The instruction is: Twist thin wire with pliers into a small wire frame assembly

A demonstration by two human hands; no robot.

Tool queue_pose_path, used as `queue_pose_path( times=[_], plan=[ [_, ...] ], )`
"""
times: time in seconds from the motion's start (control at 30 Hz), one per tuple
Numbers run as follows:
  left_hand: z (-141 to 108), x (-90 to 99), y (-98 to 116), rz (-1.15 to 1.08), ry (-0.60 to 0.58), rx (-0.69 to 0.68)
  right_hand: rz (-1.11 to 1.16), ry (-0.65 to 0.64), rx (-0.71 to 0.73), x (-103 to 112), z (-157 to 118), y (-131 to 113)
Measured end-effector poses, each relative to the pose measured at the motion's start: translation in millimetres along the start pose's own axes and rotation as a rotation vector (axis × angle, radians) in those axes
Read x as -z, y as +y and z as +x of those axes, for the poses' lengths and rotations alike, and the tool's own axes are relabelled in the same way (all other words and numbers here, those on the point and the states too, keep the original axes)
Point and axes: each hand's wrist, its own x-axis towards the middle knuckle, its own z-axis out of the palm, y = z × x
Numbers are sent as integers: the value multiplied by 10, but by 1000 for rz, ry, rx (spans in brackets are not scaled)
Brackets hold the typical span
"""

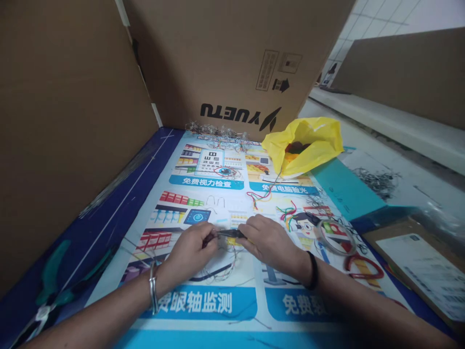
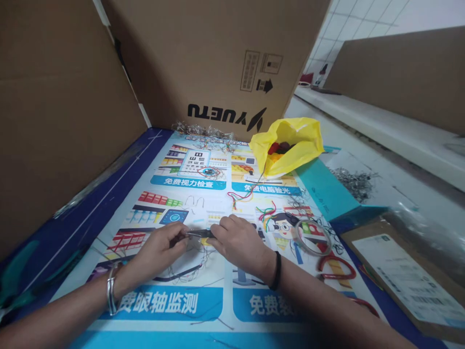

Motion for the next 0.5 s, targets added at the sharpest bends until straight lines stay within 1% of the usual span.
queue_pose_path(
  times=[0.23, 0.4, 0.5],
  plan=[
    [-7, -1, 1, -42, -9, 8, 62, -19, -78, 5, -72, 22],
    [-8, 10, 18, -41, -11, 10, 77, 55, -136, 47, -220, 22],
    [-8, 9, 15, -39, -10, 10, 33, 89, -114, 61, -269, -46]
  ],
)
